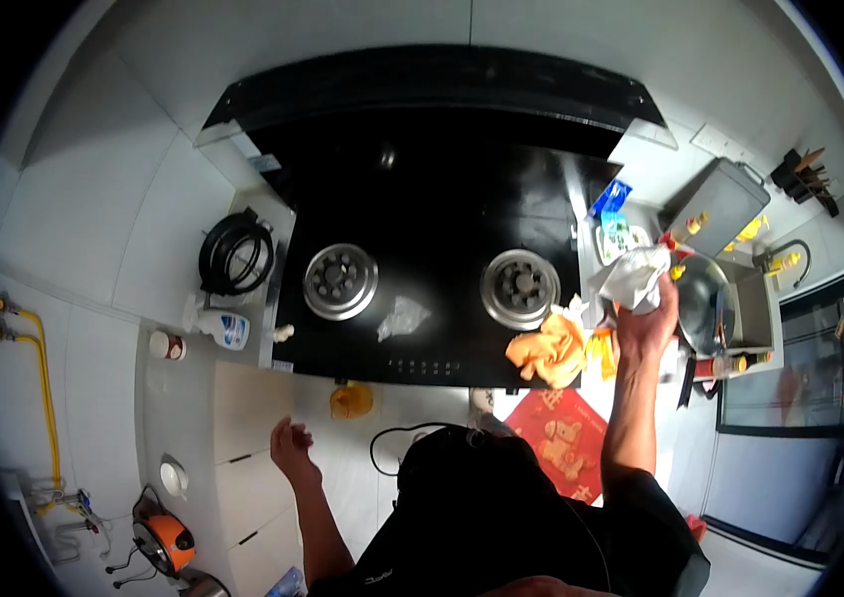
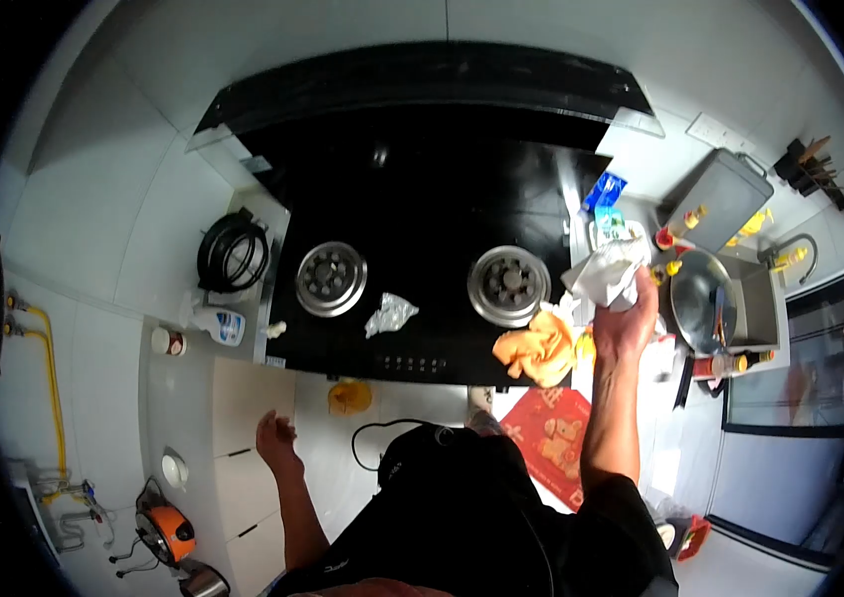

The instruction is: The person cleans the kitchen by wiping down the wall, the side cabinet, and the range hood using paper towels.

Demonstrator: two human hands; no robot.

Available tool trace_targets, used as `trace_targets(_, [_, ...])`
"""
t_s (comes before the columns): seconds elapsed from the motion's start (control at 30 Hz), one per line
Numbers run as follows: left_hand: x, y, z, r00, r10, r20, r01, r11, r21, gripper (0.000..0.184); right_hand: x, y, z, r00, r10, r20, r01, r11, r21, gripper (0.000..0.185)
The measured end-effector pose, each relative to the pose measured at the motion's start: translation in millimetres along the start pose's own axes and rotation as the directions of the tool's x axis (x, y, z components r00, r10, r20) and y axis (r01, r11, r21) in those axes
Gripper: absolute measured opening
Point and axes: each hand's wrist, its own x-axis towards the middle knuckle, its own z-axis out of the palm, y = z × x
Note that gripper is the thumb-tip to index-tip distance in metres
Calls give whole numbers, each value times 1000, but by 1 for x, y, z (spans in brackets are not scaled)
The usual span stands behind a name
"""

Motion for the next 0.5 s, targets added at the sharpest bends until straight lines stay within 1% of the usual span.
trace_targets(0.07, [-7, -22, 4, 997, -25, -66, 24, 1000, -15, 25, 41, -20, 40, 981, -155, 120, 151, 988, 40, 34])
trace_targets(0.1, [-11, -36, 5, 995, -48, -88, 49, 999, 16, 26, 59, -30, 62, 976, -214, 46, 215, 977, -11, 34])
trace_targets(0.13, [-15, -50, 7, 991, -70, -110, 76, 996, 45, 28, 73, -41, 88, 950, -290, 112, 298, 953, -61, 36])
trace_targets(0.17, [-24, -62, 7, 993, -70, -96, 75, 996, 42, 28, 113, -48, 90, 896, -405, 181, 432, 890, -146, 38])
trace_targets(0.2, [-33, -74, 10, 994, -71, -83, 74, 997, 37, 29, 116, -56, 132, 881, -423, 211, 442, 896, -52, 39])
trace_targets(0.23, [-43, -83, 13, 994, -66, -85, 73, 994, 81, 28, 136, -61, 155, 848, -489, 206, 515, 852, -93, 38])
trace_targets(0.27, [-53, -91, 14, 994, -63, -87, 74, 989, 127, 28, 161, -64, 176, 745, -597, 297, 655, 738, -159, 33])
trace_targets(0.3, [-62, -99, 14, 991, -79, -106, 95, 982, 161, 28, 186, -66, 196, 619, -687, 380, 780, 595, -194, 27])
trace_targets(0.33, [-68, -108, 15, 988, -93, -126, 116, 975, 192, 28, 200, -61, 229, 588, -741, 326, 781, 624, 11, 26])
trace_targets(0.37, [-73, -116, 12, 985, -108, -133, 134, 970, 202, 27, 226, -58, 252, 410, -826, 388, 894, 447, 7, 28])
trace_targets(0.4, [-75, -123, 9, 983, -123, -139, 151, 965, 215, 27, 236, -57, 274, 366, -834, 412, 930, 314, -190, 32])
trace_targets(0.43, [-77, -125, 6, 983, -137, -124, 163, 959, 231, 26, 254, -53, 294, 286, -847, 449, 942, 164, -292, 34])
trace_targets(0.47, [-76, -130, 4, 973, -167, -161, 202, 951, 234, 26, 275, -46, 317, 195, -866, 461, 953, 55, -300, 35])
trace_targets(0.5, [-75, -132, 1, 969, -195, -154, 229, 943, 243, 25, 302, -42, 336, 56, -847, 528, 977, -64, -206, 35])
